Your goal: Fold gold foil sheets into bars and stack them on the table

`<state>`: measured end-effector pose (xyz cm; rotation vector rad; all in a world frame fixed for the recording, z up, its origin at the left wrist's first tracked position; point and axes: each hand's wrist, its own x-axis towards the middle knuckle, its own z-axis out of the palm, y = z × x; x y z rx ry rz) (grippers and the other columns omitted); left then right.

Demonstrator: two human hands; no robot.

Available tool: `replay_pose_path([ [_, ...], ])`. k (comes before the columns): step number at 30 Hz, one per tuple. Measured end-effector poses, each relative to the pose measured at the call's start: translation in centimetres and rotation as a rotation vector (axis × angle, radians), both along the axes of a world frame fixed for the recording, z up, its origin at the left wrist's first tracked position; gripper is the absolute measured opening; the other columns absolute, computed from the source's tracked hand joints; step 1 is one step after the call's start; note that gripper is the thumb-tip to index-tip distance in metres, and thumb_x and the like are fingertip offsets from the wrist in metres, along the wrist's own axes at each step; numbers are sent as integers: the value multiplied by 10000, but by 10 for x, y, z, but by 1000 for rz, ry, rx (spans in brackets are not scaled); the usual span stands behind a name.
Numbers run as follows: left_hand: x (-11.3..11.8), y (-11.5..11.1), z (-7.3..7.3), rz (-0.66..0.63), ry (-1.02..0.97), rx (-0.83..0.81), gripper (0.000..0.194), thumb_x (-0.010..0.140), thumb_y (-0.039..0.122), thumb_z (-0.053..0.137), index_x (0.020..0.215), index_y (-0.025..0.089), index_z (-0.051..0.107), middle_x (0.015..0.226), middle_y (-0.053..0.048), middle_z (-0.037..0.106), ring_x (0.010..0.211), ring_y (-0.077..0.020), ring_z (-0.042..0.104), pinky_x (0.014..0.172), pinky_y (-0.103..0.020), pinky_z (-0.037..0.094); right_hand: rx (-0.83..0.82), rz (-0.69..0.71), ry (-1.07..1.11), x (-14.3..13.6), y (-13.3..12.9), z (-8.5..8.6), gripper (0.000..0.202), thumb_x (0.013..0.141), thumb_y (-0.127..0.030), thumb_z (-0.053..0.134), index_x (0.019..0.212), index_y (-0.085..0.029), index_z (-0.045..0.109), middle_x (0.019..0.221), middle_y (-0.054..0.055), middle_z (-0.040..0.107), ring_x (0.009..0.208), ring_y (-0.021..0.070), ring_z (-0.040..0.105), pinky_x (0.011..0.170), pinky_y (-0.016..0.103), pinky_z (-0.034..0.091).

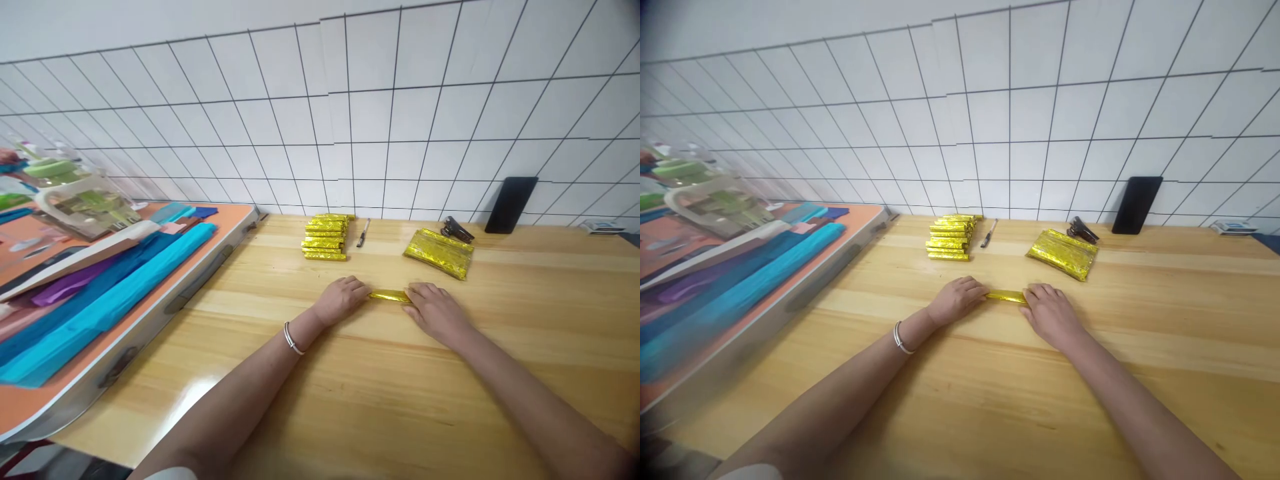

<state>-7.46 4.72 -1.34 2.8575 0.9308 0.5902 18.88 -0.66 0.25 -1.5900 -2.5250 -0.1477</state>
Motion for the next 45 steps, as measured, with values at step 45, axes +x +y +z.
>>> replay_pose_path([
  [45, 67, -24, 21, 449, -1445, -1197, 560, 794, 685, 365, 887, 163, 546, 773, -29, 567, 674, -132, 554, 602, -241, 444, -688, -173, 1093, -39, -25, -1, 348, 811, -504, 490, 770, -180, 611, 719, 32, 674, 673, 174, 629, 657, 297, 492],
])
